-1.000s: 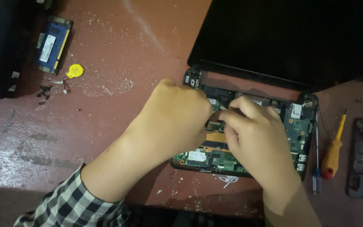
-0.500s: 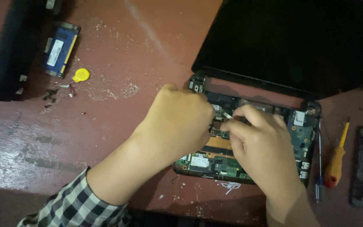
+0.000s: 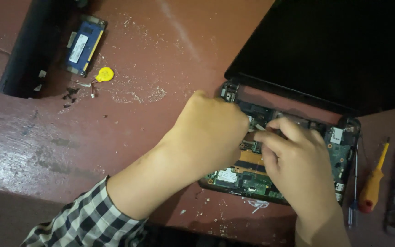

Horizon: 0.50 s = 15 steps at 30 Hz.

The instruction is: Disassembling a laptop by removing screws and disconnecting internal ribbon cables.

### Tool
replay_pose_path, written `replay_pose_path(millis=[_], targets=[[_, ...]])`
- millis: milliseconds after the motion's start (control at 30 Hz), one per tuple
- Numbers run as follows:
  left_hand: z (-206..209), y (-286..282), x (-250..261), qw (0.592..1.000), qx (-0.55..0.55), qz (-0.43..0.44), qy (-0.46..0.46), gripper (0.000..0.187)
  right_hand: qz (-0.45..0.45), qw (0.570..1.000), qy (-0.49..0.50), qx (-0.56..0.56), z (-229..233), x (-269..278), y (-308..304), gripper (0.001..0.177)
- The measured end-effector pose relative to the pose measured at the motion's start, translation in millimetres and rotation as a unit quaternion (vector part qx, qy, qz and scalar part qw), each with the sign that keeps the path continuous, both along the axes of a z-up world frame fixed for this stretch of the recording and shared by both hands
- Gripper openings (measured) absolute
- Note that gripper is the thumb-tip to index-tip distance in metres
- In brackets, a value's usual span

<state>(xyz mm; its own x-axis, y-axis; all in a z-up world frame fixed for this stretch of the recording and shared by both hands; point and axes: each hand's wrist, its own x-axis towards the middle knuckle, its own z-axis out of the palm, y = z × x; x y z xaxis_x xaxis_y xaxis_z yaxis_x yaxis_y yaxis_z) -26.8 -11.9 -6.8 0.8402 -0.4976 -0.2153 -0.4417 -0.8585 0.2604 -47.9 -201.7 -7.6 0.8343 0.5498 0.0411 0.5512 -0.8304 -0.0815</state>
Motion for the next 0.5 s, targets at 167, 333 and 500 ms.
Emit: replay_pose_path(millis=[167, 333, 500], targets=[[8.5, 2.6, -2.7, 0.999, 0.019, -0.023, 0.036, 0.01, -0.006, 1.0, 0.004, -0.011, 0.2, -0.1, 4.7, 0.021], [8.2, 2.3, -3.3, 0.999, 0.01, -0.023, 0.039, 0.011, -0.017, 0.999, 0.01, -0.033, 1.5, -1.5, 6.3, 0.022], [2.5, 2.8, -2.6, 0.999, -0.043, -0.006, 0.003, 0.01, -0.019, 0.999, 0.008, -0.036, 1.1, -1.5, 6.9, 0.022]])
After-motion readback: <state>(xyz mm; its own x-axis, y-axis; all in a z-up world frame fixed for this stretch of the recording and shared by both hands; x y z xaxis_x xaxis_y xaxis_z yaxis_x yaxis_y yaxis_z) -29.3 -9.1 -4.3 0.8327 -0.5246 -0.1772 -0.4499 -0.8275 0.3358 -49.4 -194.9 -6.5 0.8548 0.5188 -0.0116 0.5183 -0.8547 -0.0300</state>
